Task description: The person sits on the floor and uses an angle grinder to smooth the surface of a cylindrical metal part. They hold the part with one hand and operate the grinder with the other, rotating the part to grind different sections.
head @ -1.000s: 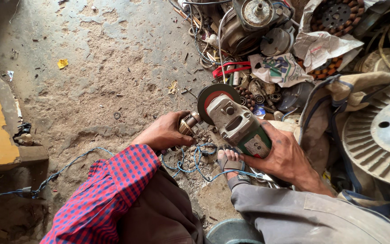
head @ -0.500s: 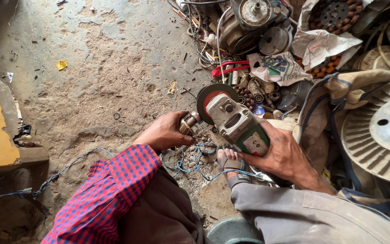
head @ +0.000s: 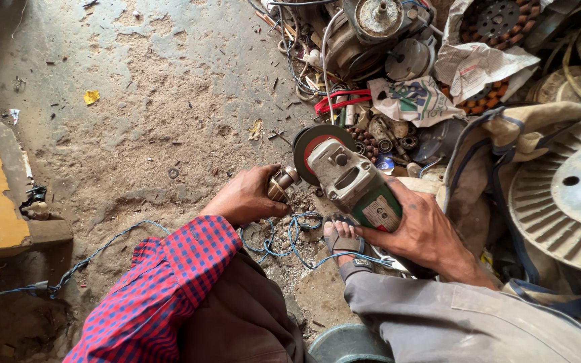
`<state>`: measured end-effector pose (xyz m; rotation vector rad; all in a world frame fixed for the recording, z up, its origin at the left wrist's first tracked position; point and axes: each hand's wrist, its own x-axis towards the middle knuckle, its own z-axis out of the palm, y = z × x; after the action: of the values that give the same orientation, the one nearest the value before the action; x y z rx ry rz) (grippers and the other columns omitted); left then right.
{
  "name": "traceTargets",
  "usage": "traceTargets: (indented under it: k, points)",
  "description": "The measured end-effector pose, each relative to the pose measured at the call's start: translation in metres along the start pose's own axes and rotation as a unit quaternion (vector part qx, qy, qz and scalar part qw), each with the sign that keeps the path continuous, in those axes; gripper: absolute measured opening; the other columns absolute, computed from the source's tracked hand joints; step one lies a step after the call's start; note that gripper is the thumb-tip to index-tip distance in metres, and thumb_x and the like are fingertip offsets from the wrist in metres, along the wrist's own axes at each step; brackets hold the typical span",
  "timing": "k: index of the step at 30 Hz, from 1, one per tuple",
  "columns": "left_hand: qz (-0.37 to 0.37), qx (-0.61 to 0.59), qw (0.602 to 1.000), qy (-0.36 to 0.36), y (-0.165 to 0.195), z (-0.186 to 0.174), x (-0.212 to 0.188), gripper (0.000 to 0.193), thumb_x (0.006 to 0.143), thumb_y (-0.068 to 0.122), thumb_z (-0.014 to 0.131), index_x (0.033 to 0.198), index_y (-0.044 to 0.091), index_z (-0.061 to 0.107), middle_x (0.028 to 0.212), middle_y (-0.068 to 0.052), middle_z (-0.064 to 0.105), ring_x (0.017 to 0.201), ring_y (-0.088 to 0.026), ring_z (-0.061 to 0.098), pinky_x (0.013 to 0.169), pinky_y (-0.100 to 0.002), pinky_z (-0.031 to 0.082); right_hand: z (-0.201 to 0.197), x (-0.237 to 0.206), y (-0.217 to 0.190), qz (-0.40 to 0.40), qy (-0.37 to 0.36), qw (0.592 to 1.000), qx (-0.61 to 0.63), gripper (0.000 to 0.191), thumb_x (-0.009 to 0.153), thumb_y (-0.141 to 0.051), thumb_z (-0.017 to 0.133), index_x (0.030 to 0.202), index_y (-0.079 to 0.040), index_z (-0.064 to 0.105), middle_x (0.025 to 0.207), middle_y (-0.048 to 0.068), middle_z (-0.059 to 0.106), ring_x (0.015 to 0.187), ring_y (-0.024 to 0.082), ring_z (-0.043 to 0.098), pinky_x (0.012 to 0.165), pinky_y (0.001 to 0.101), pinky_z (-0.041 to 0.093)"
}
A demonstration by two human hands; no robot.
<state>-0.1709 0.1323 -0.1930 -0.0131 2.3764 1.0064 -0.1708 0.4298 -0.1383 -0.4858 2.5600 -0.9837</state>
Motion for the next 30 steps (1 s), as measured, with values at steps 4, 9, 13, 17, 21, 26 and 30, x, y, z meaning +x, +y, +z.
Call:
traceTargets:
  k: [4, 9, 13, 17, 21, 26, 30]
  points:
    - [0.014, 0.019, 1.0, 0.015, 0.0, 0.0021, 0.0012, 0.059, 0.063, 0.037, 0.085, 0.112, 0.01, 0.068, 0.09, -0.012, 0.076, 0.084, -0.028, 0.075, 0.078, -0.042, 0.057, -0.0007, 0.001, 0.0018, 0.004, -0.008, 1.0, 0.016, 0.077, 0.064, -0.038, 0.087, 0.129, -0.006, 0.062, 0.093, 0.016, 0.078, 0.081, 0.028, 0.08, 0.074, 0.0408, 0.06]
    - [-0.004, 0.049, 0.999, 0.016, 0.0002, 0.0031, 0.0018, 0.06, 0.064, 0.039, 0.084, 0.114, 0.01, 0.068, 0.091, -0.015, 0.076, 0.088, -0.031, 0.074, 0.081, -0.045, 0.056, 0.0002, 0.0009, 0.0039, 0.0, -0.004, 1.0, 0.006, 0.077, 0.064, -0.038, 0.086, 0.129, -0.006, 0.062, 0.095, 0.017, 0.078, 0.082, 0.029, 0.079, 0.075, 0.0416, 0.06]
    - [0.013, 0.047, 0.998, 0.032, -0.0004, 0.0029, 0.002, 0.067, 0.061, 0.038, 0.085, 0.118, 0.009, 0.066, 0.092, -0.016, 0.075, 0.09, -0.033, 0.073, 0.081, -0.045, 0.056, 0.0008, 0.0017, 0.0046, 0.015, -0.013, 1.0, 0.003, 0.077, 0.064, -0.038, 0.087, 0.129, -0.006, 0.062, 0.096, 0.016, 0.079, 0.083, 0.029, 0.079, 0.076, 0.042, 0.06]
    - [0.006, 0.067, 0.997, 0.03, -0.0006, 0.0031, 0.0032, 0.069, 0.062, 0.039, 0.085, 0.12, 0.009, 0.065, 0.094, -0.017, 0.074, 0.091, -0.034, 0.072, 0.081, -0.047, 0.055, 0.0001, 0.0011, 0.005, -0.005, -0.009, 1.0, 0.012, 0.079, 0.065, -0.038, 0.086, 0.132, -0.006, 0.06, 0.099, 0.017, 0.078, 0.086, 0.029, 0.079, 0.078, 0.0419, 0.059]
    - [-0.007, 0.086, 0.996, 0.028, -0.0026, 0.0047, 0.0002, 0.065, 0.062, 0.038, 0.085, 0.115, 0.006, 0.065, 0.095, -0.018, 0.073, 0.092, -0.035, 0.071, 0.082, -0.047, 0.054, 0.0029, -0.0013, 0.0052, 0.024, -0.015, 1.0, 0.002, 0.075, 0.064, -0.038, 0.087, 0.129, -0.008, 0.063, 0.097, 0.016, 0.078, 0.086, 0.029, 0.079, 0.078, 0.0416, 0.06]
    - [0.021, 0.089, 0.995, 0.045, -0.0041, 0.0046, 0.0011, 0.066, 0.061, 0.037, 0.085, 0.115, 0.006, 0.064, 0.094, -0.018, 0.073, 0.091, -0.036, 0.07, 0.082, -0.047, 0.054, 0.0039, -0.0003, 0.0066, -0.011, -0.001, 1.0, 0.007, 0.078, 0.065, -0.036, 0.087, 0.132, -0.007, 0.061, 0.099, 0.017, 0.077, 0.087, 0.03, 0.078, 0.077, 0.042, 0.059]
    - [0.028, 0.09, 0.994, 0.05, -0.0051, 0.0061, 0.0007, 0.069, 0.06, 0.037, 0.085, 0.118, 0.007, 0.063, 0.094, -0.019, 0.072, 0.09, -0.037, 0.07, 0.081, -0.048, 0.054, 0.0035, -0.0009, 0.0066, -0.008, -0.005, 1.0, 0.011, 0.078, 0.065, -0.036, 0.087, 0.133, -0.007, 0.06, 0.099, 0.017, 0.077, 0.087, 0.03, 0.078, 0.077, 0.0419, 0.059]
